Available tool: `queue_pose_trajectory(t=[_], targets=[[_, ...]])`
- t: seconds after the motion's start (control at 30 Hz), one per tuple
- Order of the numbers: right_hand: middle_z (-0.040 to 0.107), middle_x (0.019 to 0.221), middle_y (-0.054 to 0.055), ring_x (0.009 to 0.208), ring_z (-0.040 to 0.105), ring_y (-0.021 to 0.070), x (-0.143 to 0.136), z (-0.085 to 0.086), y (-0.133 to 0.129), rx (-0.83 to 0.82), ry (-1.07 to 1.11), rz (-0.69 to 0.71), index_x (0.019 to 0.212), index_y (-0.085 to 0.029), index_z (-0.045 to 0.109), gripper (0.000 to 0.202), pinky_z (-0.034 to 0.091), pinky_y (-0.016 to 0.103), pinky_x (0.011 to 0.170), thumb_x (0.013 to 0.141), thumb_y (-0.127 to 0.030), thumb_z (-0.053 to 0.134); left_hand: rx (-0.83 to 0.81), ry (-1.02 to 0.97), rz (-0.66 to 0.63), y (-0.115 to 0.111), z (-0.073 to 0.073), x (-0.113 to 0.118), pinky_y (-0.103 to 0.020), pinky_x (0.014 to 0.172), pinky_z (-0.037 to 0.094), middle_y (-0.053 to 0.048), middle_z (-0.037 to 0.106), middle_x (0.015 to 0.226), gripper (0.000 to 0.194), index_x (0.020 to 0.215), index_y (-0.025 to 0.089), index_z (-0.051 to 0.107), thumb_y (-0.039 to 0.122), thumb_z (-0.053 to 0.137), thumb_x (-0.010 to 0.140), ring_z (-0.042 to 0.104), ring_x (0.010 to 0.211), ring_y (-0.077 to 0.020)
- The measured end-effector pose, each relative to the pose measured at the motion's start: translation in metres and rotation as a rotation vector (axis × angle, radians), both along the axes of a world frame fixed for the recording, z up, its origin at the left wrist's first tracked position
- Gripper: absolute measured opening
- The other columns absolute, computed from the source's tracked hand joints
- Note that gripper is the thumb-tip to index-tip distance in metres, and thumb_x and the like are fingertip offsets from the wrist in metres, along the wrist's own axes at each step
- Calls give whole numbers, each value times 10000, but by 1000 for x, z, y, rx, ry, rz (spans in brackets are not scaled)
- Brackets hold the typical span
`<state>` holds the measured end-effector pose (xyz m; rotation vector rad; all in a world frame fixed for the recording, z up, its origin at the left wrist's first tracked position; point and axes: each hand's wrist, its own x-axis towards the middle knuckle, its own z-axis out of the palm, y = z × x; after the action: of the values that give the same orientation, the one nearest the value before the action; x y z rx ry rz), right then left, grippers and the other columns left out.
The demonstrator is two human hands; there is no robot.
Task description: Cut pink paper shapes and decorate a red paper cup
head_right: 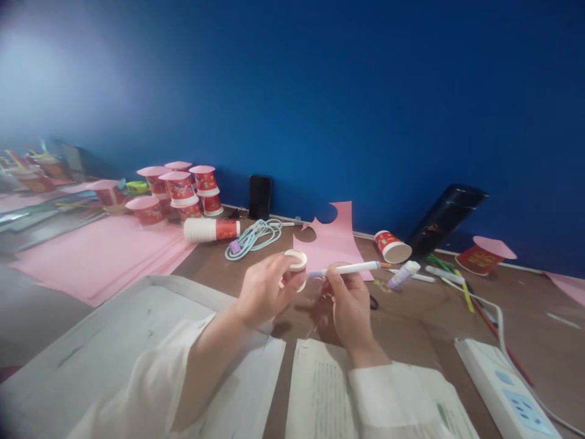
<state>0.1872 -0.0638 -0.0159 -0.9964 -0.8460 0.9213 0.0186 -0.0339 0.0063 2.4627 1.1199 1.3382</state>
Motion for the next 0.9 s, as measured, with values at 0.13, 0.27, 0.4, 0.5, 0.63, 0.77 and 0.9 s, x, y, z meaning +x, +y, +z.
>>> queue_pose_trajectory(t=[0.13, 0.27, 0.4, 0.5, 0.63, 0.77, 0.9], targets=[[551, 612, -48, 529, 474, 81, -12, 5, -10, 8, 87, 100, 844, -217, 663, 233, 425, 209, 501, 750, -397, 775, -145, 256, -77, -6, 3, 6, -280, 706, 436, -91, 685, 916, 445, 977, 193, 595, 524, 298, 973, 635, 831, -200], [548, 580, -35, 507, 469, 91, -17, 2, -13, -29, 94, 148, 893, -202, 694, 271, 395, 211, 467, 782, -446, 733, -325, 372, -53, -8, 1, 12, -315, 721, 454, -130, 678, 879, 544, 1030, 175, 580, 544, 185, 971, 646, 802, -241], [546, 556, -37, 462, 459, 82, -17, 5, -14, -84, 94, 116, 820, -197, 687, 308, 391, 208, 450, 770, -499, 721, -437, 352, -104, -17, -1, 20, -363, 747, 479, -161, 678, 882, 586, 1110, 145, 571, 572, 201, 952, 655, 801, -277], [552, 556, -34, 446, 461, 83, -17, 9, -15, -126, 99, 85, 720, -192, 658, 348, 404, 217, 447, 697, -522, 767, -505, 288, -126, -25, -1, 27, -387, 756, 491, -178, 679, 899, 576, 1121, 136, 580, 546, 211, 955, 663, 793, -282], [558, 545, -27, 450, 485, 102, -19, 6, -13, -166, 97, 91, 701, -185, 646, 353, 389, 229, 434, 672, -507, 787, -565, 336, -64, -28, 2, 32, -429, 712, 495, -193, 672, 839, 596, 1083, 116, 607, 513, 180, 960, 669, 760, -318], [540, 534, -38, 442, 476, 91, -8, 10, -5, -197, 114, 65, 706, -184, 631, 355, 360, 216, 405, 667, -493, 803, -578, 333, -30, -27, 2, 33, -418, 676, 488, -173, 667, 781, 574, 1038, 132, 622, 494, 184, 965, 671, 735, -321], [303, 440, -114, 353, 239, 17, 21, 33, 10, -65, 242, -88, 595, -192, 509, 434, 217, 161, 324, 643, -484, 826, -544, 377, -39, -31, -10, 30, -403, 667, 482, -171, 667, 769, 586, 968, 138, 644, 521, 200, 961, 671, 726, -315]])
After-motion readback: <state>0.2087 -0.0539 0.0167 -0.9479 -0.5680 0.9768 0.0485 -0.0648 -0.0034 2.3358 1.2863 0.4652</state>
